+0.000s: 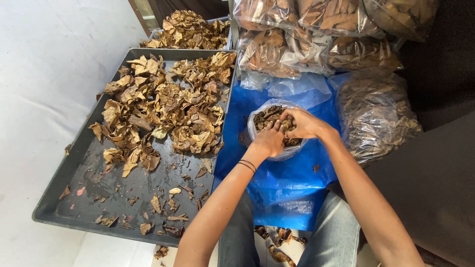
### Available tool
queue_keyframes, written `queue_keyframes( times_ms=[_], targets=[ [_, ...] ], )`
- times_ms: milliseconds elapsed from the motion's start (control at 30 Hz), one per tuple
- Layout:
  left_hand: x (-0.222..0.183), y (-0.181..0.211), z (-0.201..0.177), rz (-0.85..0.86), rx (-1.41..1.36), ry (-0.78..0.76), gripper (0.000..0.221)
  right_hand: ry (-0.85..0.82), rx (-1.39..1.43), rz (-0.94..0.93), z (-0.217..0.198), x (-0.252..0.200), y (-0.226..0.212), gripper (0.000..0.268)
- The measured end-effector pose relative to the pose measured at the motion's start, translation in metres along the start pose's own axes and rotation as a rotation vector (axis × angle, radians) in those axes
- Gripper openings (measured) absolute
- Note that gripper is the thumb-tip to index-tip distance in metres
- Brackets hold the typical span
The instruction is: Sorting and stuffing dried leaves into plastic pouches from metal trays
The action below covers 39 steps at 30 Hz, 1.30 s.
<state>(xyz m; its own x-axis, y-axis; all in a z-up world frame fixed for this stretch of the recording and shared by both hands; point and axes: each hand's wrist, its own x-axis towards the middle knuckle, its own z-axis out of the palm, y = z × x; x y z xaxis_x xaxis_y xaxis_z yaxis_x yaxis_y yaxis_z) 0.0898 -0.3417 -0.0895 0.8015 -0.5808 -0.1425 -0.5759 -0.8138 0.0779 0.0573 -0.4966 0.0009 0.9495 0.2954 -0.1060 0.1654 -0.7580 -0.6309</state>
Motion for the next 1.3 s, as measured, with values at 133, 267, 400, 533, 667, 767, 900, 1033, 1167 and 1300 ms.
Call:
queue_keyframes(
  times_ms=[133, 267, 400, 533, 667, 767, 900, 1033, 1167, 1300],
  targets=[
    [0.008, 0.009, 0.005, -0.038, 0.079, -0.102, 0.074, -0.016, -0.103, 0.066, 0.004, 0.007, 0.018, 0.051],
    [0.023, 0.012, 0.016, -0.088, 0.066, -0.124, 0.065, -0.04, -0.198, 0.093, 0.01, 0.014, 0.039, 0.044],
    [0.042, 0.0, 0.031, -0.092, 0.079, -0.109, 0.054, -0.065, -0.206, 0.144, 0.007, 0.006, 0.026, 0.033],
    [0.083, -0.034, 0.083, -0.046, 0.037, -0.164, 0.05, -0.077, -0.245, 0.146, 0.005, 0.008, 0.019, 0.023],
    [0.061, -0.03, 0.103, 0.027, 0.03, 0.067, 0.04, -0.034, -0.192, 0.15, 0.006, 0.002, -0.002, 0.015],
    [0.1, -0.043, 0.172, 0.068, 0.22, 0.643, 0.029, 0.1, -0.176, 0.049, 0.01, 0.013, -0.001, 0.022],
    [0.115, -0.056, 0.181, 0.085, 0.153, 0.542, 0.031, 0.15, -0.189, -0.027, 0.018, 0.017, -0.011, 0.034],
    [0.134, -0.07, 0.193, 0.099, 0.197, 0.288, 0.038, 0.095, -0.257, -0.051, 0.032, 0.031, 0.003, 0.035],
    [0.122, -0.061, 0.172, 0.087, 0.084, 0.238, 0.037, 0.048, -0.27, 0.022, 0.041, 0.05, 0.019, 0.033],
    [0.1, -0.047, 0.126, 0.045, 0.036, 0.1, 0.04, 0.034, -0.279, 0.011, 0.048, 0.065, 0.036, 0.031]
  ],
)
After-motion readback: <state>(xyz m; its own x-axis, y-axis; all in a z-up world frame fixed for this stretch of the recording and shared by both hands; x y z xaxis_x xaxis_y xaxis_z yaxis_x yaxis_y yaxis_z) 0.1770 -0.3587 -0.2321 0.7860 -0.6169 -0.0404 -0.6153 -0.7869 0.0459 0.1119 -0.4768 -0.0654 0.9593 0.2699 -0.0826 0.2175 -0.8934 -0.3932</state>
